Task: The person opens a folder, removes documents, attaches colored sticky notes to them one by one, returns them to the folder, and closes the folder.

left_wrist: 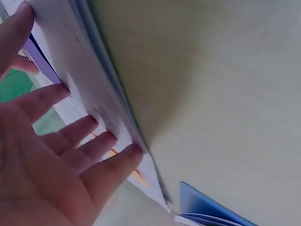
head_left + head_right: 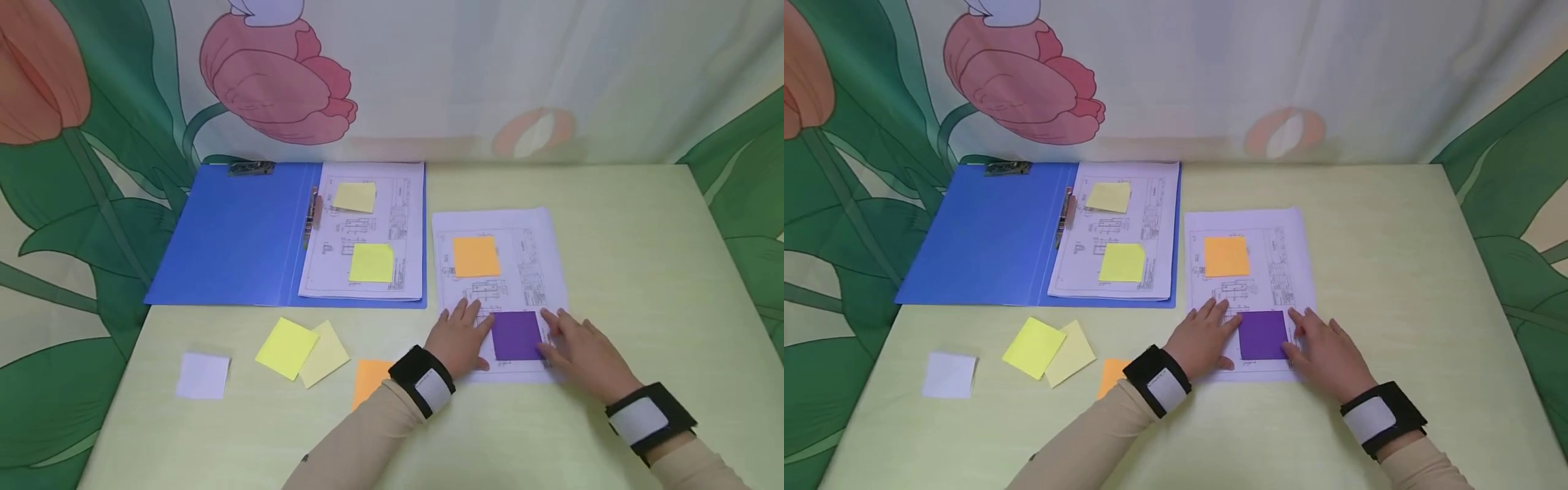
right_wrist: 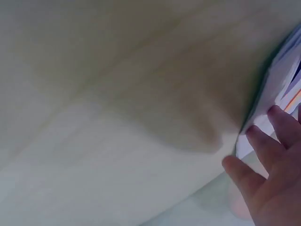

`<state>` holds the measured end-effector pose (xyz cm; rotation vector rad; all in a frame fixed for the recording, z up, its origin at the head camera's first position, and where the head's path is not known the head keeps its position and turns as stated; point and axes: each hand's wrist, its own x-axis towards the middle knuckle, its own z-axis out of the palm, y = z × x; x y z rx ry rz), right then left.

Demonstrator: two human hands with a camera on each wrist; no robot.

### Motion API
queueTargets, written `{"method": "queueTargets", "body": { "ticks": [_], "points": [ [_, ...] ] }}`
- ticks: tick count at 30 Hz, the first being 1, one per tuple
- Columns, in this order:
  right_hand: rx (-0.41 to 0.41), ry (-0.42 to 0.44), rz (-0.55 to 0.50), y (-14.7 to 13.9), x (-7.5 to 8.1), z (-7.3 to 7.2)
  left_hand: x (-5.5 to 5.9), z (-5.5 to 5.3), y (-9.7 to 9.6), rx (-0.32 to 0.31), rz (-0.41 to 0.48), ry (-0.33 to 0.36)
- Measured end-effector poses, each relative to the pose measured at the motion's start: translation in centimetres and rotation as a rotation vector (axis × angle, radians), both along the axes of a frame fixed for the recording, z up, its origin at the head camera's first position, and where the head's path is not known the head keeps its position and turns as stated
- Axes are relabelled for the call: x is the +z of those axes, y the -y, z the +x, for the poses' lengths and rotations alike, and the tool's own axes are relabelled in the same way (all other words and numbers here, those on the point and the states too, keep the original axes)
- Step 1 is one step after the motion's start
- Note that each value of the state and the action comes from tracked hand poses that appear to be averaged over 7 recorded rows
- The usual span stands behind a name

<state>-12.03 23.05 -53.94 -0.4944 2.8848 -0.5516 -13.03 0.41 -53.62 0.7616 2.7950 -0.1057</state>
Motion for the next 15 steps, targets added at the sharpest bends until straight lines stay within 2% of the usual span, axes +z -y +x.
{"method": "queueTargets", "body": {
  "ticks": [3,5,12,14,15],
  "points": [
    [0.071,0.038,-0.022,-0.7,-0.3,0.1,-0.2,0.2,0.3,0.001,0.023,0.034],
    [0.067,0.052,-0.035,-1.4,-0.4,0.0,-0.1,0.3,0.4,-0.007,0.044,0.052],
    [-0.092,0.125,-0.058,-3.2,-0.3,-0.4,0.3,-0.1,1.1,-0.023,0.059,0.058],
    [-0.144,0.141,-0.105,-3.0,0.2,-0.6,0.3,-0.4,1.4,-0.023,0.083,0.077],
    [-0.179,0.167,-0.163,-2.9,0.7,-0.8,0.4,-0.6,1.5,-0.023,0.104,0.095]
  ]
}}
